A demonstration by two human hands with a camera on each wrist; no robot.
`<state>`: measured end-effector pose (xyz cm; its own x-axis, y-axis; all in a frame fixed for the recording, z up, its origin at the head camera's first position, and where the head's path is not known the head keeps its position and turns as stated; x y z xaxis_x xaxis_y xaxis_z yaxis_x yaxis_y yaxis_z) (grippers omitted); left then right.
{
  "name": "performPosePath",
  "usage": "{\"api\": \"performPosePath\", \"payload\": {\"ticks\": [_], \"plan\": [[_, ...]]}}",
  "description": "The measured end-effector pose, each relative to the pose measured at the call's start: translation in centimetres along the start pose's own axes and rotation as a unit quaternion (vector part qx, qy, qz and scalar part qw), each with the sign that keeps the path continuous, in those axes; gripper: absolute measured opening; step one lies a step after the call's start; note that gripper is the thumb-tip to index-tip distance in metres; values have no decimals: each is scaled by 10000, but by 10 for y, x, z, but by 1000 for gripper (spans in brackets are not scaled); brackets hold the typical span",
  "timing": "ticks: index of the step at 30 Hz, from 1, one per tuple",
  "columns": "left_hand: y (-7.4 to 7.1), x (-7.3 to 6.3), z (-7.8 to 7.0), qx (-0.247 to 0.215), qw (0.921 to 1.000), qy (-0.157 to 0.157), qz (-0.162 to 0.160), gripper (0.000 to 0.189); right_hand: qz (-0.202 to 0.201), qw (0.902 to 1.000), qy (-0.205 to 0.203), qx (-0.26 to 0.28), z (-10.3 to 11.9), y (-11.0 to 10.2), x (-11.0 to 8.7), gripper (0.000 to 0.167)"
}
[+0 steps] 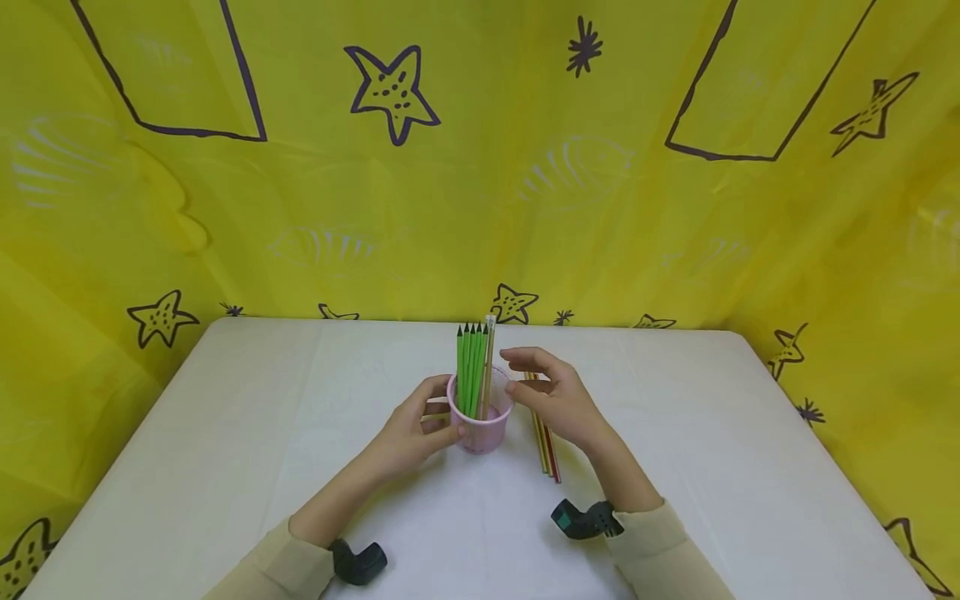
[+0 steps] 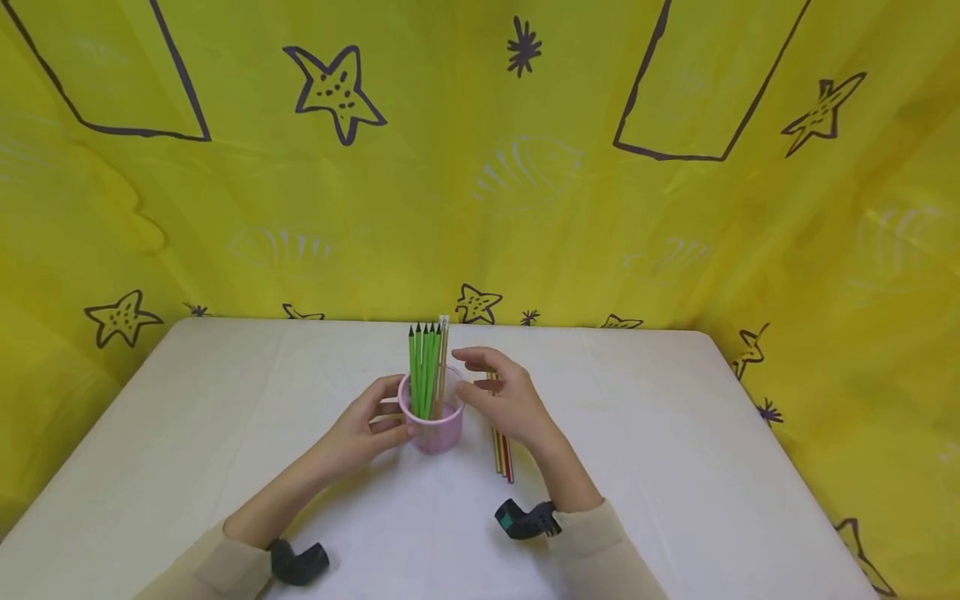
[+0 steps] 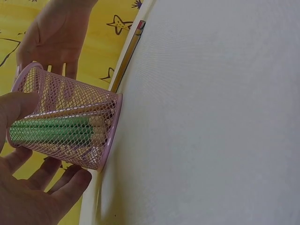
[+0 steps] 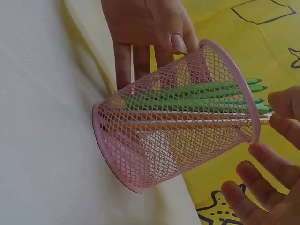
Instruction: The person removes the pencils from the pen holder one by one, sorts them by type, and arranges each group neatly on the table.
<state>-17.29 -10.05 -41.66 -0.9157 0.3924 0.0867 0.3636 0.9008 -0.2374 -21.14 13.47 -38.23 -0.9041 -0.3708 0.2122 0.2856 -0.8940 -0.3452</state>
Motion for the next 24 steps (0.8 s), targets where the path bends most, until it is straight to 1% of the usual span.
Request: {"api": "performPosePath", "payload": {"ticks": [5,9,16,24], "plan": [[0,0,-2,37,10000,-7,-2,67,433,9987,-246,-49,1,5,-1,49],[0,-1,-2,57,10000,-30,-20,67,610,9975,-306,-165,1,8,-1,52],[0,-2,1,90,10000,-12,-16,68,710,9959,-510,-241,2,12,-3,53],[0,-1,0,94,9999,36,-18,67,673,9956,-549,-344,4,11,-3,47]]}}
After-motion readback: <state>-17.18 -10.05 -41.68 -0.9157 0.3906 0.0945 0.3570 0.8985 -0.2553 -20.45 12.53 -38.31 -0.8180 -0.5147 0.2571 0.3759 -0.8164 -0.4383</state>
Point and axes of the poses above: each hand's wrist, its own x-axis towards the middle knuckle, its own y-axis out of the palm, z = x × y, the point moved 2 cm from there along x, towards the middle knuckle, and after that the axes turned 2 degrees about x, right-handed, at the moved point
